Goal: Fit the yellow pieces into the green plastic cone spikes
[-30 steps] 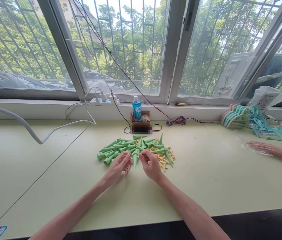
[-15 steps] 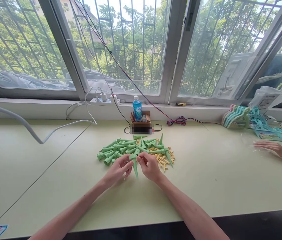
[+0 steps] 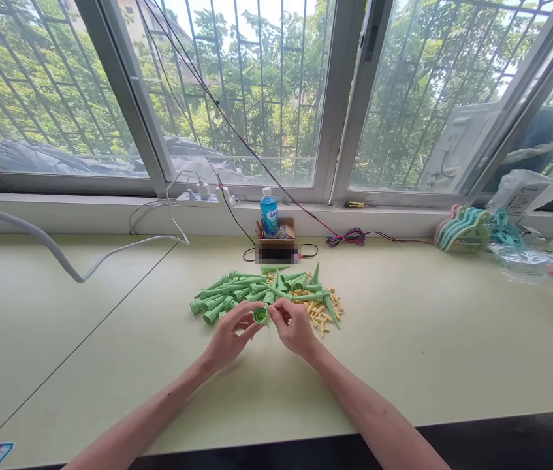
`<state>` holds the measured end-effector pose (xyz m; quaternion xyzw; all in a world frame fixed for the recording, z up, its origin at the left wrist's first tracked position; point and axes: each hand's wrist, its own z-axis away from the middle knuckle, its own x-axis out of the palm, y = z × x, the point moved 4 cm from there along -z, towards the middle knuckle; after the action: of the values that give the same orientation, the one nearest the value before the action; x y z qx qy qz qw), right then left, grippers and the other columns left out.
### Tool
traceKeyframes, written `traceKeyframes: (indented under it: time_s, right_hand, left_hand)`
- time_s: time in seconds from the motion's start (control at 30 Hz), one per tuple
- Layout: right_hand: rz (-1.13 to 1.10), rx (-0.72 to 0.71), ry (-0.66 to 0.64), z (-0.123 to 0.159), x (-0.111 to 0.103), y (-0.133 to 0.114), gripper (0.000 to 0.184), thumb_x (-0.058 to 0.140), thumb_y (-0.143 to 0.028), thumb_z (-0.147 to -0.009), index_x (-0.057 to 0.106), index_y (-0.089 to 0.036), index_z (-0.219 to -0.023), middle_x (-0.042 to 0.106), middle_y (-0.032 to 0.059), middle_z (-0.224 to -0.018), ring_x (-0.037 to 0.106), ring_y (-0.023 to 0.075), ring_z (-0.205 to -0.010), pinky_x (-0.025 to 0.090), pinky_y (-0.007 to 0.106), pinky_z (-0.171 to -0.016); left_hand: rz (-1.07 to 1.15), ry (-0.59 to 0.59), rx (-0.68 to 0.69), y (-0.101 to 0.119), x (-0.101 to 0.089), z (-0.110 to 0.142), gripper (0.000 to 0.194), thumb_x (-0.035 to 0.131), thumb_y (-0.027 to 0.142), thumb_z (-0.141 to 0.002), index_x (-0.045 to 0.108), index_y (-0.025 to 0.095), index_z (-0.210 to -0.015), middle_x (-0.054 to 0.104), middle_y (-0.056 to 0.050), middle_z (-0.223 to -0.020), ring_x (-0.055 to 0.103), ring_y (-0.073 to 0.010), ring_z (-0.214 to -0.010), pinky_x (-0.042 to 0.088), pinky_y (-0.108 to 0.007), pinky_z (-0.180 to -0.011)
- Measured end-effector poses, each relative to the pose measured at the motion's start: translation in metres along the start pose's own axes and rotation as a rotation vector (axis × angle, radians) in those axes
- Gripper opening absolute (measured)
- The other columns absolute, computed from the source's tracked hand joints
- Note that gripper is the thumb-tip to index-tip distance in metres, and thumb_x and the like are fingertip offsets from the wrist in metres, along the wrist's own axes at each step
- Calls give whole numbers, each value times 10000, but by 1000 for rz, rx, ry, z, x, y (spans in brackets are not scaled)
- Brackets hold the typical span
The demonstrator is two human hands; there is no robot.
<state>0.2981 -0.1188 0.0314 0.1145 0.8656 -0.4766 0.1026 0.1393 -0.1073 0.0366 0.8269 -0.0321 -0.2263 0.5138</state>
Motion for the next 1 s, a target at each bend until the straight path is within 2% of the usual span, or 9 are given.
traceKeyframes:
  time_s: [0.13,0.27,0.4,0.5,0.63,0.83,1.0]
  right_hand:
    - [6,0,8,0,-1,-1,306,501,-403,-949,564,-185,-744,495,-14,-602,408,110,-500,340,235,-463]
    - [-15,11,46,-1,-3,-1,293,498,-405,-953,557,-188,-764,483,-21,-607,411,107,-497,340,232,-463]
    - [-23,-1,91,-1,-5,0,268,504,-391,-954,546,-193,-779,463,-30,-610,401,104,-502,336,228,-471]
    - [-27,-27,80,-1,-5,1,252,499,-370,-959,543,-194,-785,466,-27,-629,401,103,-519,344,228,-486]
    - [7,-61,31,-1,-2,0,248,499,-357,-959,561,-191,-786,513,-13,-655,421,108,-536,355,230,-504]
    - [8,-65,10,-1,-1,0,237,496,-334,-959,548,-189,-779,498,-21,-635,408,104,-521,339,227,-496]
    - [9,-60,7,-1,-2,2,222,499,-319,-959,539,-186,-786,481,-24,-635,402,104,-528,332,229,-504]
  left_hand:
    - [-17,1,-1,1,0,1,285,600,369,-883,633,238,-1134,573,-53,-988,556,-119,-664,529,-245,-590]
    - [45,0,-32,0,0,1,365,623,367,-864,547,249,-1201,559,-43,-1052,541,-83,-622,518,-234,-583]
    - [255,-17,-130,-4,1,-2,242,547,433,-907,524,207,-992,564,3,-853,501,-68,-506,411,-179,-426]
    - [378,-78,-254,-6,3,-5,370,484,525,-923,524,170,-825,568,-1,-726,491,-80,-460,379,-190,-388]
    - [495,-176,-368,-5,7,-3,532,429,606,-918,548,132,-709,593,-47,-690,487,-92,-472,390,-213,-403]
    - [515,-205,-385,-8,8,-2,503,525,601,-879,579,125,-729,610,-44,-703,479,-80,-464,377,-203,-410]
    - [464,-213,-351,-9,6,-2,417,569,549,-879,578,142,-787,561,9,-599,466,-76,-440,379,-197,-426]
